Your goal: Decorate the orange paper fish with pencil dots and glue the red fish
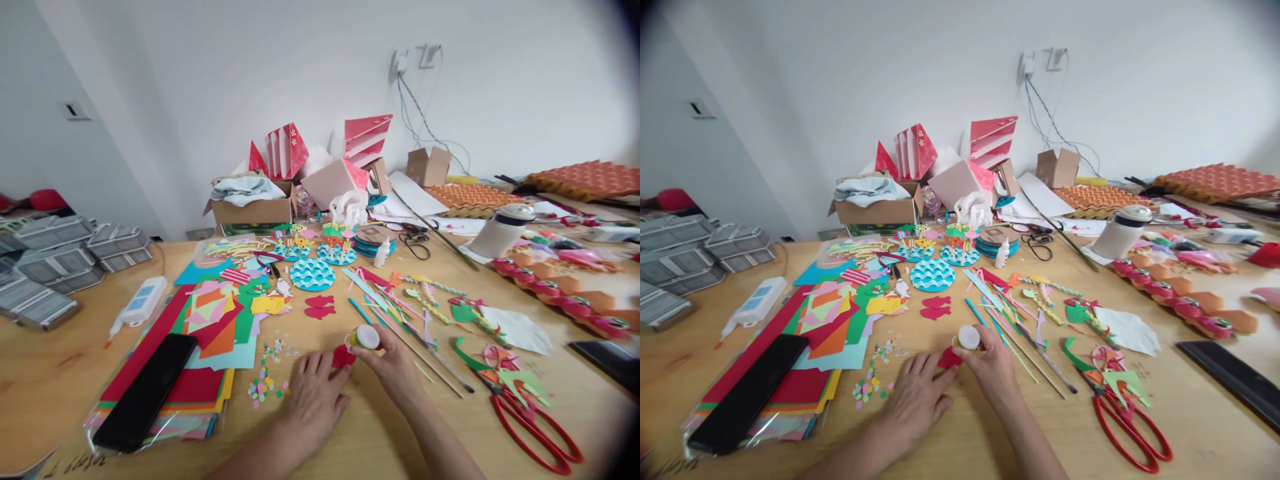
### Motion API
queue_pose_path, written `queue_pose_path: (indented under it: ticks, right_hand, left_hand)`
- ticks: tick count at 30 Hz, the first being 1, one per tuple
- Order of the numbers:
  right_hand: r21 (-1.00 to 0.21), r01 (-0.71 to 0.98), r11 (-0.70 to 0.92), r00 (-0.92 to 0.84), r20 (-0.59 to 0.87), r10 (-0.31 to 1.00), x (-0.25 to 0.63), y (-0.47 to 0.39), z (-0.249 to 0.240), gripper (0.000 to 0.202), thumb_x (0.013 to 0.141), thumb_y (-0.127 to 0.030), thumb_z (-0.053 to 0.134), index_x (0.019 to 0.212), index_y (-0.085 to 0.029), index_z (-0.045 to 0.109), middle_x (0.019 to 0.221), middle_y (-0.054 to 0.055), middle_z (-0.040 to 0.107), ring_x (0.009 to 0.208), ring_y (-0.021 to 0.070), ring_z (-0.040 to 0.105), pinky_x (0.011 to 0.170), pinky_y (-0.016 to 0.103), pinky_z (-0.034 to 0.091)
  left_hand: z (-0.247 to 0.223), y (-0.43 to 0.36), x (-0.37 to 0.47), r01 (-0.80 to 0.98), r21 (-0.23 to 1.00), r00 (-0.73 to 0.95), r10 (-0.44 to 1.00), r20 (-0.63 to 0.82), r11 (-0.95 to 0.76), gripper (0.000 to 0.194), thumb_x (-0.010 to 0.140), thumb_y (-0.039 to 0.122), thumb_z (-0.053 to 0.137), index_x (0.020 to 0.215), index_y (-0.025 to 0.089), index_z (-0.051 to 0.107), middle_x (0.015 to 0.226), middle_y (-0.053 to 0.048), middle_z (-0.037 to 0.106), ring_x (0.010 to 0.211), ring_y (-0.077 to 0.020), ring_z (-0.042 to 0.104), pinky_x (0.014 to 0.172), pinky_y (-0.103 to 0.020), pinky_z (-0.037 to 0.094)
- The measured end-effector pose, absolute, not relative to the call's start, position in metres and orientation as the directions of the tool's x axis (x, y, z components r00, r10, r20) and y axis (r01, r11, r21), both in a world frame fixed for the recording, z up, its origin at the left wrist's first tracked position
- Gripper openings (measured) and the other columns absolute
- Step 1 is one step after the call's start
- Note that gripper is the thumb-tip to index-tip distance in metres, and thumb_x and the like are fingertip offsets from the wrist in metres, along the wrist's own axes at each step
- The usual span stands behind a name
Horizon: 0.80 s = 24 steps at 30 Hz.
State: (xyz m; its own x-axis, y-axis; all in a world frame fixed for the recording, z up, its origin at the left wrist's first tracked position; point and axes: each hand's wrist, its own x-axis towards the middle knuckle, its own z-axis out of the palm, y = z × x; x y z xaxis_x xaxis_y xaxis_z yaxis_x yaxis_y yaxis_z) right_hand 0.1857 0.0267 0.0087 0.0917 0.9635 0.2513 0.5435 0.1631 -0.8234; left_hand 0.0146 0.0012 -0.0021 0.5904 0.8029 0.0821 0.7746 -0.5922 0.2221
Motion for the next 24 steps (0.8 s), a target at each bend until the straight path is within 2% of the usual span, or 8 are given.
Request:
queue_pose_path:
  ticks: [19, 24]
  right_hand:
    - [-0.811, 0.566, 0.151, 0.104, 0.252, 0.962, 0.183, 0.034, 0.006, 0.025, 0.065, -0.042, 0.064, 0.075, -0.02, 0.059, 0.069, 0.002, 0.06, 0.064, 0.0174, 0.05, 0.061, 0.029, 0.041]
    - [-0.776, 0.592, 0.216, 0.058, 0.309, 0.949, 0.179, 0.035, 0.007, 0.02, 0.066, -0.039, 0.062, 0.071, -0.02, 0.06, 0.065, 0.0, 0.058, 0.064, 0.0165, 0.051, 0.058, 0.027, 0.04]
  left_hand:
    - [-0.004, 0.001, 0.015, 0.776, 0.211, 0.591, 0.803, 0.084, -0.594, 0.042, 0.083, 0.039, 0.053, 0.124, 0.031, 0.043, 0.121, -0.003, 0.043, 0.107, -0.0231, 0.036, 0.09, -0.039, 0.033]
    - [-0.005, 0.001, 0.015, 0.778, 0.209, 0.588, 0.804, 0.086, -0.592, 0.042, 0.083, 0.037, 0.054, 0.123, 0.031, 0.043, 0.12, -0.002, 0.044, 0.106, -0.0226, 0.037, 0.089, -0.038, 0.034]
